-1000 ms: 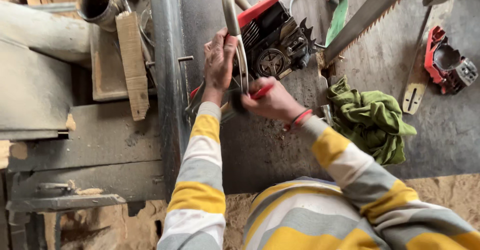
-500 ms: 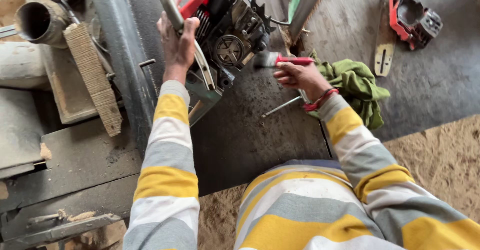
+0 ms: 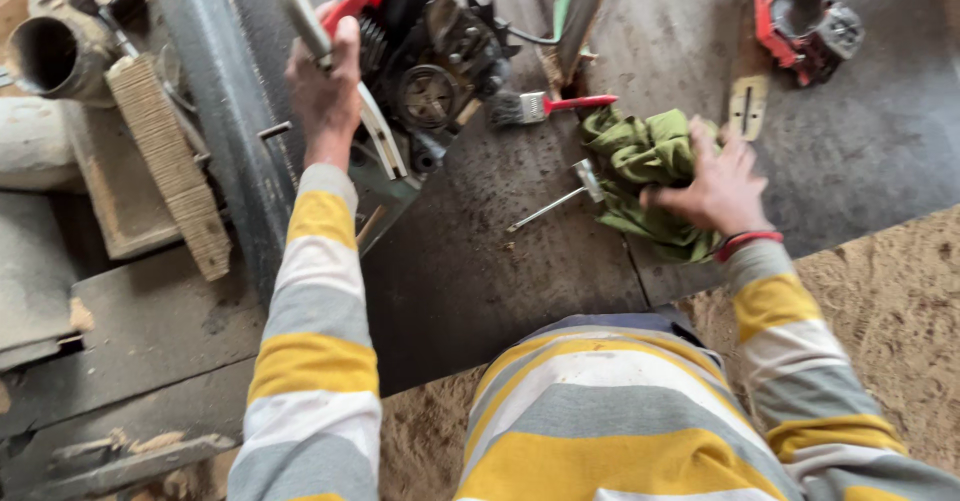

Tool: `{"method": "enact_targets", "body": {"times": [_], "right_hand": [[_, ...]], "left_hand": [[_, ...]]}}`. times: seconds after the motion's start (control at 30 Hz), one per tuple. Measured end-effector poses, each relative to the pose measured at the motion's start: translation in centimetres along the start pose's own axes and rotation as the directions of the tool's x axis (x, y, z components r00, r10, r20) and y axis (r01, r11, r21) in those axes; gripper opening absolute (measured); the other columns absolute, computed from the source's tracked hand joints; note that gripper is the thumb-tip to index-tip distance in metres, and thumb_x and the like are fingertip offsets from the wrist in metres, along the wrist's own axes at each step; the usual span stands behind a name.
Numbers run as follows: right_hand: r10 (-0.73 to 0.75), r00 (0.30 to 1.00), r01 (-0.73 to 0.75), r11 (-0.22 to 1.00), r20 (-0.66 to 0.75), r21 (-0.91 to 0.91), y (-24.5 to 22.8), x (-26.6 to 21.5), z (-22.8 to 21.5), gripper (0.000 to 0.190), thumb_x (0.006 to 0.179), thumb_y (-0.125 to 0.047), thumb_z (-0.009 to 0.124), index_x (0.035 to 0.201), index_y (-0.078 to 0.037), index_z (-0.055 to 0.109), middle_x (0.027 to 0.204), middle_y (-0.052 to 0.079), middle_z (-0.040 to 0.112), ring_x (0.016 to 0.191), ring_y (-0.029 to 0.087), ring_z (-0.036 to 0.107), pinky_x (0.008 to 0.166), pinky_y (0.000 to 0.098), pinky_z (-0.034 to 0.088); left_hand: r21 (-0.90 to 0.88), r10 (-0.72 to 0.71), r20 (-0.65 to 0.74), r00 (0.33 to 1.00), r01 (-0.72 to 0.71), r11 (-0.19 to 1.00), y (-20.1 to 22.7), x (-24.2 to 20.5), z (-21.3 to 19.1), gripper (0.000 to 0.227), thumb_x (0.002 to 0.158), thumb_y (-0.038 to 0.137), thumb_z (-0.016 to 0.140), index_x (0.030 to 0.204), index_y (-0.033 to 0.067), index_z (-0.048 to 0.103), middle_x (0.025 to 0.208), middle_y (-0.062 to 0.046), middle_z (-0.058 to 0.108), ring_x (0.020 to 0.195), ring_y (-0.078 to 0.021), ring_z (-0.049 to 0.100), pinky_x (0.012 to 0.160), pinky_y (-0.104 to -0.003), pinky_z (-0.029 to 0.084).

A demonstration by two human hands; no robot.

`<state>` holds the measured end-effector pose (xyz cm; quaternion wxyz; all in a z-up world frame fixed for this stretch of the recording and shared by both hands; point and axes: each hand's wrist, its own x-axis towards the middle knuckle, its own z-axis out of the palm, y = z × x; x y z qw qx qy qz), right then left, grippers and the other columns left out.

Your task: The person cleans and disassembles internal components of a chainsaw using a brush, a cloth, and a wrench.

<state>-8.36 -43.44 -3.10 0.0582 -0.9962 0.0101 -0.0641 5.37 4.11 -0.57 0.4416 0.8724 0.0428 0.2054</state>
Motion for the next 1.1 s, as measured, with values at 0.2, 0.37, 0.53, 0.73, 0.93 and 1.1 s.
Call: {"method": "enact_targets", "body": {"times": [0.2, 0.37, 0.53, 0.73, 0.93, 1.1], "right_hand": [[-0.098, 0.995, 0.091, 0.971, 0.019, 0.220, -3.8, -2.6, 0.7, 0.056, 0.088, -0.034, 0.080, 0.138, -0.016, 0.061, 0.135, 0.012, 0.060, 0.122, 0.030, 0.061, 0.100, 0.0460, 0.051], [-0.391, 0.901, 0.312, 0.886, 0.189, 0.344, -7.8, -0.6, 3.2, 0.057, 0.079, -0.027, 0.077, 0.134, -0.021, 0.062, 0.114, 0.009, 0.062, 0.105, 0.029, 0.065, 0.079, 0.0422, 0.054], [-0.318, 0.879, 0.216, 0.930, 0.354, 0.298, -8.4, -0.3, 5.0, 0.053, 0.085, -0.025, 0.071, 0.137, -0.025, 0.061, 0.110, 0.013, 0.059, 0.098, 0.032, 0.066, 0.080, 0.0434, 0.056], [-0.273, 0.899, 0.095, 0.885, 0.342, 0.456, -7.3, 0.1, 3.2, 0.046, 0.077, -0.018, 0.076, 0.123, -0.016, 0.071, 0.095, 0.015, 0.066, 0.088, 0.031, 0.067, 0.079, 0.0407, 0.055], [-0.278, 0.831, -0.222, 0.628, 0.481, 0.746, -8.6, 0.2, 0.7, 0.033, 0.085, -0.007, 0.072, 0.118, -0.007, 0.076, 0.084, 0.008, 0.073, 0.074, 0.011, 0.065, 0.068, 0.0264, 0.056], [-0.470, 0.738, -0.534, 0.030, 0.483, 0.845, -9.2, 1.5, 0.0, 0.033, 0.088, -0.003, 0.072, 0.121, 0.000, 0.068, 0.091, 0.002, 0.075, 0.081, 0.006, 0.071, 0.070, 0.0229, 0.058]], "left_hand": [[0.177, 0.072, -0.124, 0.990, -0.050, 0.983, -1.7, -2.3, -0.5, 0.053, 0.093, 0.034, 0.075, 0.132, 0.0026, 0.057, 0.114, -0.019, 0.070, 0.104, -0.0368, 0.069, 0.092, -0.051, 0.054], [0.186, -0.155, -0.129, 0.979, 0.178, 0.966, -3.6, -0.9, -1.2, 0.040, 0.090, 0.027, 0.074, 0.121, 0.0034, 0.061, 0.104, -0.015, 0.072, 0.098, -0.0356, 0.072, 0.091, -0.048, 0.055], [0.215, -0.072, -0.113, 0.991, 0.095, 0.972, -2.2, -1.8, -1.8, 0.045, 0.094, 0.032, 0.074, 0.124, 0.0021, 0.059, 0.108, -0.017, 0.069, 0.101, -0.0370, 0.069, 0.089, -0.050, 0.053], [0.263, 0.036, -0.263, 0.964, 0.036, 0.964, 2.3, -4.9, -2.6, 0.059, 0.100, 0.035, 0.067, 0.143, 0.0023, 0.045, 0.127, -0.018, 0.057, 0.112, -0.0371, 0.064, 0.092, -0.051, 0.054], [0.143, 0.297, 0.133, 0.946, -0.315, 0.938, 9.3, -14.3, 1.5, 0.029, 0.102, 0.021, 0.054, 0.129, 0.0129, 0.061, 0.122, -0.010, 0.067, 0.112, -0.0253, 0.065, 0.103, -0.041, 0.055], [0.017, 0.351, 0.425, 0.835, -0.395, 0.919, 11.7, -19.3, 5.1, 0.049, 0.096, 0.023, 0.055, 0.141, 0.0040, 0.056, 0.134, -0.016, 0.065, 0.124, -0.0292, 0.063, 0.112, -0.055, 0.039]]}}
